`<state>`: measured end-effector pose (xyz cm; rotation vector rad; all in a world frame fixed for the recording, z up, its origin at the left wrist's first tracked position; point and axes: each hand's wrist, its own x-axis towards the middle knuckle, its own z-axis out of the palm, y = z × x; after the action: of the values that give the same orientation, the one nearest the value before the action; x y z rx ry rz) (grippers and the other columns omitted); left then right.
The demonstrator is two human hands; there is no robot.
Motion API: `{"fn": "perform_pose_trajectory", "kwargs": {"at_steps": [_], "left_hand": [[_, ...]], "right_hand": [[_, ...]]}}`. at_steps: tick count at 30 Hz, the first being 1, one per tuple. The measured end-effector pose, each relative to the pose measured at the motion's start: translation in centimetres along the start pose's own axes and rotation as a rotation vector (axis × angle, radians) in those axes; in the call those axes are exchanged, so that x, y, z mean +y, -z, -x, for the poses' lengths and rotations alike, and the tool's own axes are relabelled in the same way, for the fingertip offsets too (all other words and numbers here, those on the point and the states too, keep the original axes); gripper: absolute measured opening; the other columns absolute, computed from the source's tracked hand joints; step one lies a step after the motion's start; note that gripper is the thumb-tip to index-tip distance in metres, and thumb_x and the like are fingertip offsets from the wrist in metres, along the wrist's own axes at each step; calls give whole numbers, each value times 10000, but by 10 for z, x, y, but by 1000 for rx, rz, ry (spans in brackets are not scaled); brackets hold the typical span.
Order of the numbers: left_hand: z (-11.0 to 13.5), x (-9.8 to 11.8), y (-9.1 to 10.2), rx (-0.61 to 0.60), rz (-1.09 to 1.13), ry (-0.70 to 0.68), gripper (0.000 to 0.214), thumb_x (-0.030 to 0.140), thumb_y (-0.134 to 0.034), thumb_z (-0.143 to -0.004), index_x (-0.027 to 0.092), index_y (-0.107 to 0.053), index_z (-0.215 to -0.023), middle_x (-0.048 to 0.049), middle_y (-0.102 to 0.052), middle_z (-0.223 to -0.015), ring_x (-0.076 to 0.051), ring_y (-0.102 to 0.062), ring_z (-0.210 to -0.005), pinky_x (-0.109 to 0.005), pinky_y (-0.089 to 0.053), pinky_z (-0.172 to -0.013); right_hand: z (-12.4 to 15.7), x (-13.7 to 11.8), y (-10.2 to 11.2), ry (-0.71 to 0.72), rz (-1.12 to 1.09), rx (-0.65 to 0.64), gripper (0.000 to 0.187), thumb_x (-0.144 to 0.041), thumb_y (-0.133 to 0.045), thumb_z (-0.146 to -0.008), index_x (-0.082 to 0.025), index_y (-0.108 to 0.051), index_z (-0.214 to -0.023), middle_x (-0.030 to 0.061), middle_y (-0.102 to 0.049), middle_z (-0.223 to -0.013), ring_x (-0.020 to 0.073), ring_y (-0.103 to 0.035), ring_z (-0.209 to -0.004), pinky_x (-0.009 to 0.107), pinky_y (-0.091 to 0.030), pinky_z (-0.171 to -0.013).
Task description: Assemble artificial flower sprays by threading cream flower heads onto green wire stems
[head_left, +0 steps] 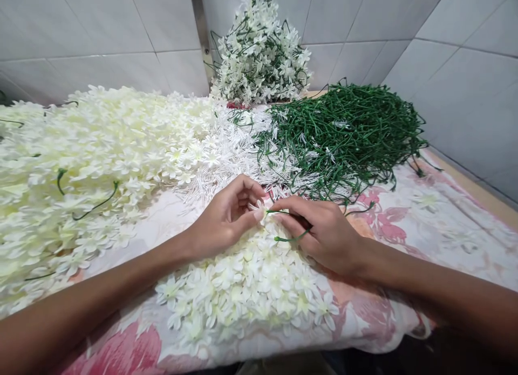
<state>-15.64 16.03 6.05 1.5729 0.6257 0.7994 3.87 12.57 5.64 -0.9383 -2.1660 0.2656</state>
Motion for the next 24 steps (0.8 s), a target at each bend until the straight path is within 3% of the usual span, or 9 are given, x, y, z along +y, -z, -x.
{"fn": "perform_pose_trajectory", "kwargs": {"at_steps": [4,14,19,22,24], "left_hand": [[1,0,1,1,-18,13,206,225,-590,-873,148,-490,-1036,-51,-538,-1001,-113,-537,-900,-218,-470,-782],[0,4,1,-45,-11,119,357,311,-636,-843,172,-533,-1156,-71,-569,-1085,-165,-555,-1001,-268,-469,-848],[-3,2,-2,71,94,189,238,329,-700,-774,144,-603,-888,-25,-590,-851,-104,-548,-741,-216,-461,-683],[-4,6,-2,176,77,215,274,376,-719,-741,143,-608,-831,-12,-581,-729,-101,-527,-647,-209,-430,-612],[-5,13,0,255,-24,227,291,417,-705,-745,144,-609,-766,-3,-542,-665,-95,-486,-609,-200,-380,-565]], "right_hand": [[1,1,0,33,1,28,125,-90,-498,-907,-111,-604,-969,27,-675,-883,88,-619,-754,168,-440,-692],[1,1,-1,-46,-10,88,86,-115,-509,-903,-131,-593,-894,-3,-626,-734,77,-554,-603,182,-393,-579],[-1,-1,-1,-150,-116,61,88,-138,-492,-902,-135,-579,-915,-25,-553,-654,72,-492,-552,196,-355,-552],[0,-4,1,-309,-235,49,196,-194,-518,-884,-156,-540,-1075,-48,-446,-618,81,-420,-528,204,-331,-518],[1,-6,2,-453,-351,36,308,-281,-529,-888,-178,-476,-1174,-25,-473,-702,99,-451,-590,210,-352,-522]]}}
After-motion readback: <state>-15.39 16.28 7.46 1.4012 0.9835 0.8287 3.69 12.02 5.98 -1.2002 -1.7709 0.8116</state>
